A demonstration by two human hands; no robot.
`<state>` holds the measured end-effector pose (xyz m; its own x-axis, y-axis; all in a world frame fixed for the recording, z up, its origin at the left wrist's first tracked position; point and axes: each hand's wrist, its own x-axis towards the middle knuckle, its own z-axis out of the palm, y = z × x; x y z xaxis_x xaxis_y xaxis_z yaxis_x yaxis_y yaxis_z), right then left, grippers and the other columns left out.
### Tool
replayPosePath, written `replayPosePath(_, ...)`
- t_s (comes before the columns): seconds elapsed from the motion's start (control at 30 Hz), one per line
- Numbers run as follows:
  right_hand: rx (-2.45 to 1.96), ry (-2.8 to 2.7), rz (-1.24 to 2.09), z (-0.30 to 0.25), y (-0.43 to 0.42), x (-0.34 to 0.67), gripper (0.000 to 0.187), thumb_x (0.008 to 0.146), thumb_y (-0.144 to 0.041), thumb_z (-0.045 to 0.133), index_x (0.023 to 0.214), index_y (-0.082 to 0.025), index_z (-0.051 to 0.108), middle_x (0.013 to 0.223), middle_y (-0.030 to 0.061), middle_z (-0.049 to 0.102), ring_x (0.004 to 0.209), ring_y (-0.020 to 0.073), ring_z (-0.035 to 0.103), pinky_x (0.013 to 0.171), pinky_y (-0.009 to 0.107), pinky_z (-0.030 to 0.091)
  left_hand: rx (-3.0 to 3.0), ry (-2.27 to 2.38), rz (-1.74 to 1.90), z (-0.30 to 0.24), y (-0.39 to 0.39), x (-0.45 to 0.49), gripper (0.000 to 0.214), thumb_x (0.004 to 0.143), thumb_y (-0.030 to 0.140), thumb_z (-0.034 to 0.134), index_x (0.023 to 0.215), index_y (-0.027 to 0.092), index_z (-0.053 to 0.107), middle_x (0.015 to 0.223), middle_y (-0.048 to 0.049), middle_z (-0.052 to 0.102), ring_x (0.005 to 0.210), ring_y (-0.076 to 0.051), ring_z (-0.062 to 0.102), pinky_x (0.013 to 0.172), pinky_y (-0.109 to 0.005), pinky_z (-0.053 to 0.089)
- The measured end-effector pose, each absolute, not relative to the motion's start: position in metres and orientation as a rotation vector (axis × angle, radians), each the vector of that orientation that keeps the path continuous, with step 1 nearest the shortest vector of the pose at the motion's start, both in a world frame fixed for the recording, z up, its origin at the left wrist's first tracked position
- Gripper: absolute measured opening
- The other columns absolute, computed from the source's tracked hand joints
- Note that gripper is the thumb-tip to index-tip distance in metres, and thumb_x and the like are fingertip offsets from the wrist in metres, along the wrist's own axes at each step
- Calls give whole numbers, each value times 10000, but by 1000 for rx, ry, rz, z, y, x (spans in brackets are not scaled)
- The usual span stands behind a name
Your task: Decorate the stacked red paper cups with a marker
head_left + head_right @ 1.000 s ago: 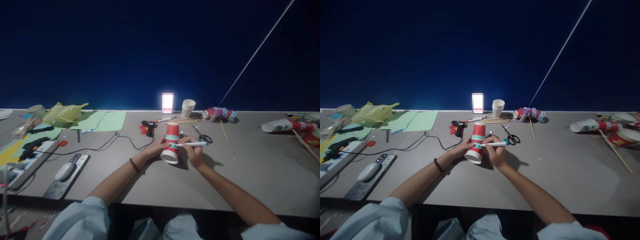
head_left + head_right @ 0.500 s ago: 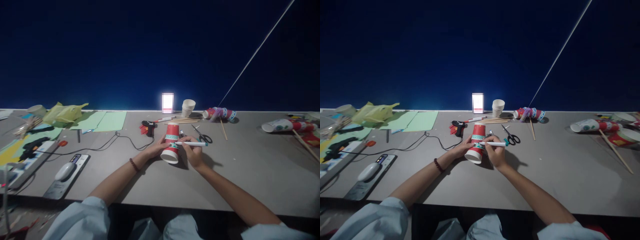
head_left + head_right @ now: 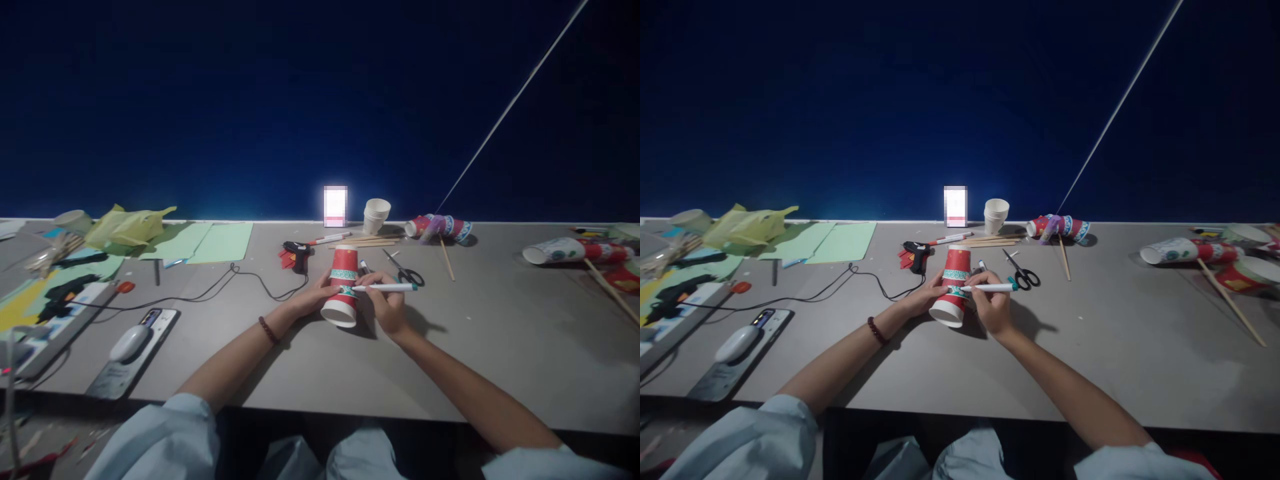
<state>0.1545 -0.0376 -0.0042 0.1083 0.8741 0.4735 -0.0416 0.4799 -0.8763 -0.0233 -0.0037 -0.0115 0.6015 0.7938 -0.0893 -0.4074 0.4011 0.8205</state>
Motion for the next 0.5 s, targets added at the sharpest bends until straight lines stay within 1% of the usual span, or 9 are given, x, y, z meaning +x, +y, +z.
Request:
replayPosePath(0.13, -835, -1266, 835, -4, -37, 155, 93, 795, -197, 579, 716, -233, 613, 746, 2, 663, 769, 191, 644, 882, 407, 535, 868, 514, 801, -13, -3, -24, 723, 674, 289, 845, 1310, 187, 519, 1309, -183, 611, 1097, -290, 648, 980, -437, 467)
replayPosePath(0.27, -860, -1153, 930, -7, -33, 155, 75, 769, -200, 589, 706, -229, 617, 734, -4, 679, 779, 190, 651, 847, 368, 520, 907, 513, 800, -16, -2, -25, 755, 690, 354, 833, 1348, 195, 497, 1340, -182, 586, 1097, -286, 641, 948, -409, 478)
replayPosePath(0.33, -863, -1081, 983, -9, -31, 156, 64, 757, -203, 595, 704, -227, 620, 723, -10, 686, 769, 187, 658, 835, 356, 516, 899, 497, 799, -16, -1, -24, 750, 698, 359, 823, 1350, 190, 494, 1333, -185, 589, 1072, -284, 650, 930, -404, 485)
replayPosePath(0.4, -862, -1043, 1001, -10, -30, 156, 54, 750, -212, 605, 702, -229, 623, 714, -14, 690, 766, 188, 664, 830, 352, 516, 870, 470, 804, -16, 0, -22, 724, 713, 343, 802, 1346, 179, 493, 1318, -185, 598, 1048, -286, 658, 922, -414, 488)
replayPosePath(0.5, -878, -1048, 987, -12, -29, 156, 44, 748, -225, 617, 705, -231, 623, 726, -11, 695, 784, 197, 671, 821, 352, 518, 839, 452, 806, -14, 0, -21, 689, 717, 265, 769, 1342, 168, 494, 1303, -176, 611, 1047, -286, 658, 924, -423, 484)
